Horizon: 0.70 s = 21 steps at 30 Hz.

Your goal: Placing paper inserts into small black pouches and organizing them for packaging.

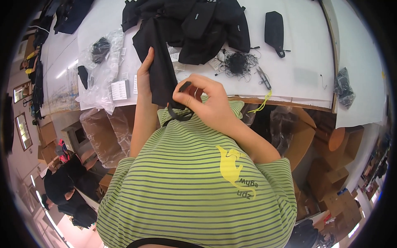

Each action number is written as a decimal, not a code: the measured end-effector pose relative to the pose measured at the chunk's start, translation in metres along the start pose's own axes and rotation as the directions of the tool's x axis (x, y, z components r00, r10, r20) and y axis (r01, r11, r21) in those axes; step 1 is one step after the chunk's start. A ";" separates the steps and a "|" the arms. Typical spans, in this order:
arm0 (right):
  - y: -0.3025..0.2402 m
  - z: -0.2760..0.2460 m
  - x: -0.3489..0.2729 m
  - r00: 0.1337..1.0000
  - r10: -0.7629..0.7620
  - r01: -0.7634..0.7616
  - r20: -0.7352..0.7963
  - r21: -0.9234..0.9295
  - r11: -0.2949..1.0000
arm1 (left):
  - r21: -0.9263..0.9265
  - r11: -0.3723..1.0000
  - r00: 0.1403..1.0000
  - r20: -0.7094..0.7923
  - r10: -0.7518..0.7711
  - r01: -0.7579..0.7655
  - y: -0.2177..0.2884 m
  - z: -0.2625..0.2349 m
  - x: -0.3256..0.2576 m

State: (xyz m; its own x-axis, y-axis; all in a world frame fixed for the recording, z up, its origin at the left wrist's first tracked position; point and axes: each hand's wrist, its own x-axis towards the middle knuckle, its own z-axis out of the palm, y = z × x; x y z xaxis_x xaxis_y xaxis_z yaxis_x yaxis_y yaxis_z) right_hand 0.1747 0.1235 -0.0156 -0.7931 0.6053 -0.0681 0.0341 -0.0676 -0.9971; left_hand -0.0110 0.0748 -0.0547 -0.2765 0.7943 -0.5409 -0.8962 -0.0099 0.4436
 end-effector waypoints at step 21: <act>0.038 -0.023 -0.002 0.905 -0.106 -0.008 -0.412 -0.265 0.964 | 0.259 0.928 0.947 -0.107 0.302 -0.267 -0.038 -0.026 -0.021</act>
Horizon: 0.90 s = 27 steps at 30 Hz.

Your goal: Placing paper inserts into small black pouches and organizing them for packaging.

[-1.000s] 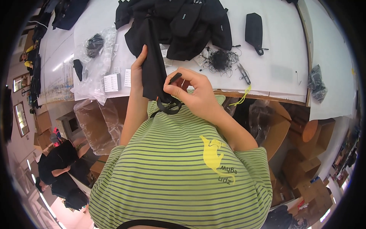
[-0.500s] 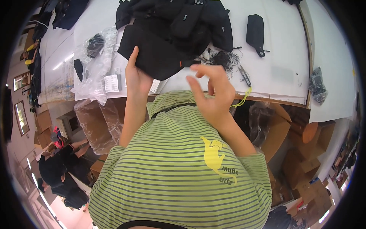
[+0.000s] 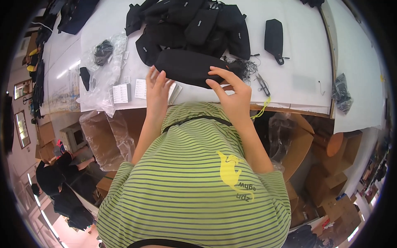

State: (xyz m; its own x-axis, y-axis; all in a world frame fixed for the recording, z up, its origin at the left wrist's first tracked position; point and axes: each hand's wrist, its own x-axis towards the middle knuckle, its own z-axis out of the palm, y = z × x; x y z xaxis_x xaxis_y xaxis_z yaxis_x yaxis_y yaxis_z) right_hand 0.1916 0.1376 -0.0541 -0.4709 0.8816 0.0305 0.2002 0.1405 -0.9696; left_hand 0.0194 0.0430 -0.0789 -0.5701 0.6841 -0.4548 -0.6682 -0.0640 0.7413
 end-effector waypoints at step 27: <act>0.142 -0.126 0.114 0.587 0.155 0.198 -0.794 0.327 0.924 | -0.018 0.811 0.379 0.878 0.293 -0.585 0.112 0.089 -0.040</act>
State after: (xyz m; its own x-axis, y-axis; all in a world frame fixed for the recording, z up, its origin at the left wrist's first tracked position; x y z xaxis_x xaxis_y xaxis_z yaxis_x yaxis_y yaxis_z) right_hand 0.2743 0.3149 -0.1581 0.4371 0.8974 0.0599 -0.1889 0.1567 -0.9694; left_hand 0.0099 0.0730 0.0659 0.0078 0.8783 0.4780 -0.2162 -0.4652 0.8584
